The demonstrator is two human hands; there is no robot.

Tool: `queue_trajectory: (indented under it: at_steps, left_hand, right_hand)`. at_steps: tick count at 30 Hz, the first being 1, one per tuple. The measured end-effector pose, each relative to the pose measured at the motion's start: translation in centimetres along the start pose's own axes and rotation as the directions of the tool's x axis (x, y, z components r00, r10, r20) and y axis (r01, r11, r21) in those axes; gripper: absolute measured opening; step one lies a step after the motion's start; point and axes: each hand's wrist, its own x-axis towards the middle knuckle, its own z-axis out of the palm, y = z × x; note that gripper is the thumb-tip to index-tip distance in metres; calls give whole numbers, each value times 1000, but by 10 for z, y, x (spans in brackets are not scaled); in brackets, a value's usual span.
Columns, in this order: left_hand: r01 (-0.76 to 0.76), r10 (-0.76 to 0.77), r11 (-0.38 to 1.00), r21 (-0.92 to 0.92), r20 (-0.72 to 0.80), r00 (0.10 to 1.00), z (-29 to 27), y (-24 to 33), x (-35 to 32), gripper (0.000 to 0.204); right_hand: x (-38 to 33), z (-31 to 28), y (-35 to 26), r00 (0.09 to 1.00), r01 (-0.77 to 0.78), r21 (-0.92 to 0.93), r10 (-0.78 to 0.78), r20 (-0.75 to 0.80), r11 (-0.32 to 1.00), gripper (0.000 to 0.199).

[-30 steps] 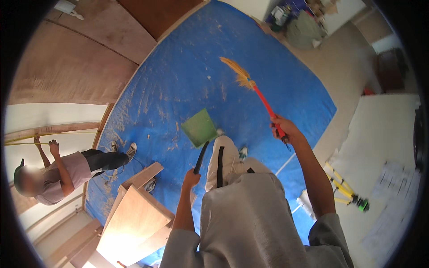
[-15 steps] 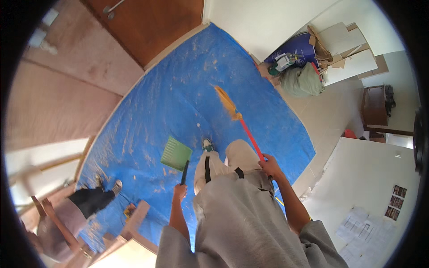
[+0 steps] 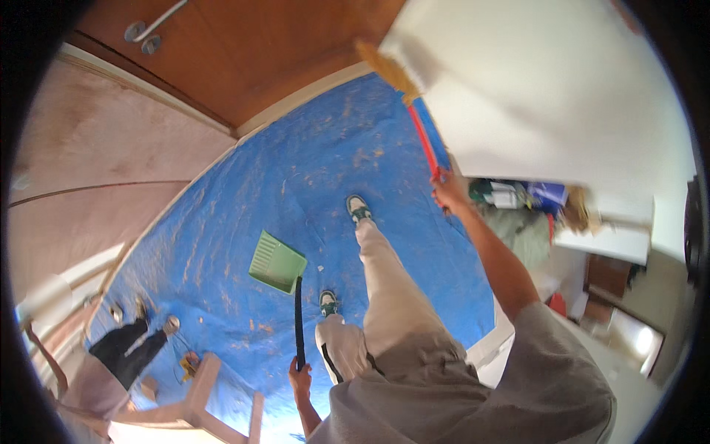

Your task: The person uses a cordless drill to fasten screws into a large wooden panel, then sweeps sawdust from the floor with a broom and dustpan. Another person assists by holding the panel during assembly.

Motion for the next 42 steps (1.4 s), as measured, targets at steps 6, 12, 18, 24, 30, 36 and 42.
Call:
queue_trajectory:
  at_steps: [6,12,18,24,30,36,42]
  left_hand:
    - [-126,158,972,201,-155,975,118,80,-18,64]
    - [28,-2,986,162,-159,987,192,142,-12,61]
    - [24,-23,1000,7,-137,990,233,124,-22,57]
    - [-11,11,1000,3,-202,979,273,62,-63,57]
    - [-95,16,962,-256,-296,955,340,-23,-73,55]
    - [-118,-39,925,-361,-398,917,415,-96,-129,51]
    - [60,-282,839,-540,-338,898,499,-129,-146,51]
  right_hand:
    - [274,99,10,991,98,-650,-136,-9,754,34]
    - [154,147,94,958,158,-615,32,286,772,38]
    - [43,37,66,823,381,-352,-141,550,855,39]
    - [-15,-93,8,847,418,-424,-175,502,804,43]
    - [76,-123,0,831,555,-536,-407,379,636,53]
    - [218,49,-20,874,481,-627,-281,396,613,66]
    - [173,260,49,674,568,-415,-113,730,710,60]
